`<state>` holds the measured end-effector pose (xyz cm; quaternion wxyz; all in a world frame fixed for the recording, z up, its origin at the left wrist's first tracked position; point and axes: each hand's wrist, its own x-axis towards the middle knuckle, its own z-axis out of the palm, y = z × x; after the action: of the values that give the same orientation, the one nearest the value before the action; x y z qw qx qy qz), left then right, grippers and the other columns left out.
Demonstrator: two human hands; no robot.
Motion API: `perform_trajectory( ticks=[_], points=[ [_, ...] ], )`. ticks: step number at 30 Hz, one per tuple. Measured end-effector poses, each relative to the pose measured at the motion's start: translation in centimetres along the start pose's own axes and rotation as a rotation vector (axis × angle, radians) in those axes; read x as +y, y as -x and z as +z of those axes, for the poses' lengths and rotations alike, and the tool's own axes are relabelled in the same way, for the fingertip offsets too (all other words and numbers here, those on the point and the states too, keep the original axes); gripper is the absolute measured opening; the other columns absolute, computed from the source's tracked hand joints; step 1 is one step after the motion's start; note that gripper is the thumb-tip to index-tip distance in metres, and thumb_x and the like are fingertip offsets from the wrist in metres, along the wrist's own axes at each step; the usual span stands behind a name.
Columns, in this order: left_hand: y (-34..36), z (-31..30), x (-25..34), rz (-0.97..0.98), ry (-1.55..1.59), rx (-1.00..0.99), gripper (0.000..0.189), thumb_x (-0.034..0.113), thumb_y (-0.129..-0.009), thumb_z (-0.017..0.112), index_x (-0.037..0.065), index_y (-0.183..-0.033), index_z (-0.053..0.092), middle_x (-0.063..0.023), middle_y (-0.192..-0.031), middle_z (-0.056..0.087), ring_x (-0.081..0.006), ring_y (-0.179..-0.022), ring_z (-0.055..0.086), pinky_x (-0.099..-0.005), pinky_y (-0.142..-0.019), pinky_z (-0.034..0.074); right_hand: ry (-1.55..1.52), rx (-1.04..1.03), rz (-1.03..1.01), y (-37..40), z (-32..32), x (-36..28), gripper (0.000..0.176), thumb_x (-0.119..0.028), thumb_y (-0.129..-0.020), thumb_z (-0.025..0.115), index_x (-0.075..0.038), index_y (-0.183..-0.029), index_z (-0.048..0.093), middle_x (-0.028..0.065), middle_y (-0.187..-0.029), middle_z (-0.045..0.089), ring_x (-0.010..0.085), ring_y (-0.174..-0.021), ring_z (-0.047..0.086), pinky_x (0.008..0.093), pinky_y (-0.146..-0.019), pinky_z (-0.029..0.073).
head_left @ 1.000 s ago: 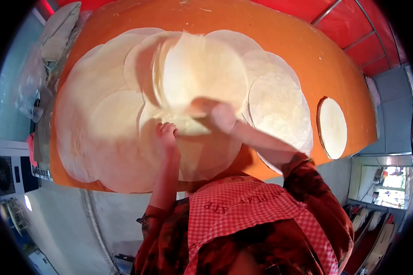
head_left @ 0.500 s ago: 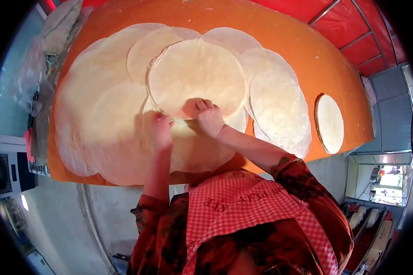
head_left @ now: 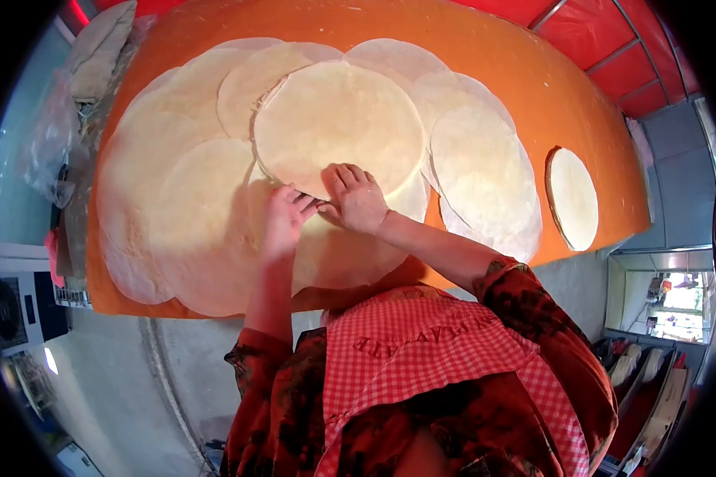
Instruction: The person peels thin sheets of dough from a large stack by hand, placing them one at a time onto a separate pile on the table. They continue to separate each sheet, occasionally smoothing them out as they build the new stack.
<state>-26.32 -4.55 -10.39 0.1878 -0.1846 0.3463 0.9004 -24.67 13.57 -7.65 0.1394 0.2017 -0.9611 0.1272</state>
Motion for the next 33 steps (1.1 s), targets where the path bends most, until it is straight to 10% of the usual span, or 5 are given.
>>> perform_trajectory(
  ticks=[11,14,21,30,33],
  points=[
    [0.6,2.9,0.9,-0.072,0.175,-0.048,0.03,0.022,-0.093,0.045,0.0,-0.114,0.045,-0.0228,-0.126,0.047,-0.039,-0.125,0.043,-0.0534,-0.106,0.035,0.032,0.137,0.008,-0.6,1.9,1.3,0.046,-0.023,-0.079,0.06,-0.012,-0.124,0.055,0.0072,-0.108,0.063,0.0251,-0.097,0.062,0.04,-0.076,0.05],
    [1.7,2.1,1.3,-0.041,0.229,-0.161,0.028,0.019,-0.092,0.049,0.003,-0.116,0.048,-0.0186,-0.121,0.051,-0.0351,-0.12,0.048,-0.0475,-0.102,0.041,0.229,-0.29,0.084,-5.3,0.8,4.9,0.037,-0.009,-0.077,0.052,-0.024,-0.107,0.068,0.0085,-0.074,0.067,0.0265,-0.064,0.066,0.0433,-0.056,0.053],
    [11.6,-4.0,-2.3,0.521,-0.447,0.502,0.035,0.007,-0.086,0.055,0.003,-0.119,0.045,-0.0049,-0.106,0.051,-0.0144,-0.095,0.05,-0.0323,-0.086,0.043,0.318,-0.02,-0.109,-7.6,-18.2,0.3,0.032,-0.003,-0.076,0.051,-0.013,-0.099,0.069,0.0131,-0.08,0.066,0.0322,-0.067,0.065,0.0432,-0.056,0.051],
    [16.1,-4.4,-9.1,0.282,-0.162,0.423,0.033,-0.003,-0.084,0.055,0.002,-0.112,0.038,-0.0089,-0.098,0.052,-0.018,-0.085,0.056,-0.0295,-0.073,0.052,-0.141,0.194,-0.287,12.5,-2.5,-0.1,0.015,-0.021,-0.075,0.06,-0.01,-0.084,0.063,0.0101,-0.073,0.064,0.0264,-0.06,0.064,0.0393,-0.052,0.05],
    [16.9,-2.7,-8.5,0.179,-0.096,0.344,0.031,-0.002,-0.085,0.055,0.001,-0.111,0.037,-0.0107,-0.095,0.053,-0.0222,-0.086,0.061,-0.0369,-0.078,0.057,0.07,-0.186,-0.083,11.7,-2.8,-0.3,0.012,-0.017,-0.075,0.058,-0.009,-0.08,0.065,0.011,-0.066,0.064,0.0268,-0.062,0.065,0.0394,-0.054,0.051]
  ],
)
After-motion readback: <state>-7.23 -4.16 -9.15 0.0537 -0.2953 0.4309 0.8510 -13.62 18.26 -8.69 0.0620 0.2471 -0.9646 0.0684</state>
